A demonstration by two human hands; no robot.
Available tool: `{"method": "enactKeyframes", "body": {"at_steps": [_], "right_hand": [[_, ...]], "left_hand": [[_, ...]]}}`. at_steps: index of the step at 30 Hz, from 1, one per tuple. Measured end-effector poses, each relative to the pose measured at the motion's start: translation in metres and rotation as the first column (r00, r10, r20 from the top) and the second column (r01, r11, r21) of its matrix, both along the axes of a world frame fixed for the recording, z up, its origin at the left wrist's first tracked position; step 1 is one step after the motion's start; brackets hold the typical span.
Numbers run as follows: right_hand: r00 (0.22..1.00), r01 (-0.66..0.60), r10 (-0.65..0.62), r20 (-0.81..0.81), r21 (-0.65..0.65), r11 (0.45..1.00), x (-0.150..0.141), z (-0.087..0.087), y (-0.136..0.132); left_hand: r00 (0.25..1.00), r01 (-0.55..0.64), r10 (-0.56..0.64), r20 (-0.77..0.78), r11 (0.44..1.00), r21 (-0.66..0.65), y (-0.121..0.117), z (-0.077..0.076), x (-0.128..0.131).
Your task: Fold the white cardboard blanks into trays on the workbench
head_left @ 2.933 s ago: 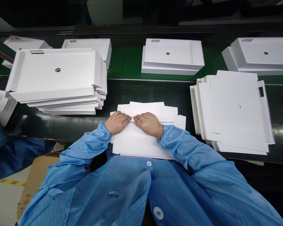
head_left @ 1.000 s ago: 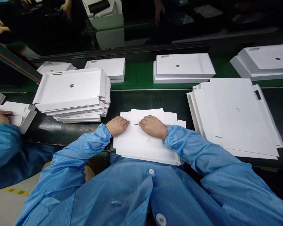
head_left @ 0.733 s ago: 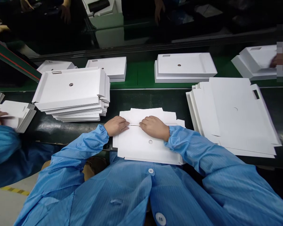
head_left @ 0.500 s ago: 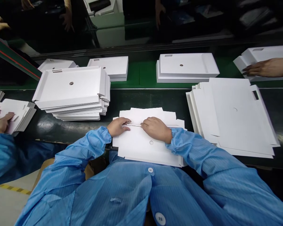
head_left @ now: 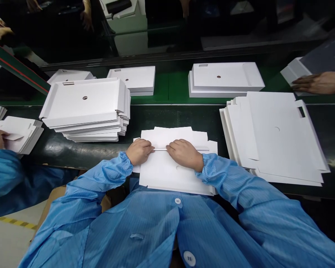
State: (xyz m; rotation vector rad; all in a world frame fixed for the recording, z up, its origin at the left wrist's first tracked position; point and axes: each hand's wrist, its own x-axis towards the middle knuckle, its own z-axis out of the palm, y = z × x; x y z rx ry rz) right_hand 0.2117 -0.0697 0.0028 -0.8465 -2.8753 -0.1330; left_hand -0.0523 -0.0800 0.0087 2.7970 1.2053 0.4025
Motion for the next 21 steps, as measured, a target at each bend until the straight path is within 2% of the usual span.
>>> {"method": "enactKeyframes", "body": {"at_steps": [8, 13, 16, 18, 21], "right_hand": [[0.999, -0.008, 0.008, -0.048, -0.002, 1.000, 0.005, 0.004, -0.001], [0.996, -0.046, 0.046, -0.079, -0.001, 0.999, 0.000, 0.001, -0.002], [0.994, -0.062, 0.059, -0.090, -0.027, 0.998, 0.000, 0.006, 0.003], [0.995, -0.072, 0.068, -0.076, -0.060, 0.996, 0.010, 0.012, 0.010], [1.000, -0.025, 0.024, -0.012, -0.085, 0.996, 0.040, 0.022, 0.021]], "left_hand": [[0.973, -0.027, 0.039, 0.228, 0.998, -0.055, -0.001, -0.007, 0.001], [0.961, 0.007, -0.020, 0.276, 0.999, 0.046, -0.005, -0.010, -0.001], [0.955, 0.027, -0.057, 0.290, 0.994, 0.108, -0.007, -0.009, -0.004], [0.956, 0.018, -0.055, 0.288, 0.991, 0.129, -0.007, -0.007, -0.009], [0.962, -0.035, 0.002, 0.275, 0.993, 0.117, -0.004, -0.004, -0.018]]}}
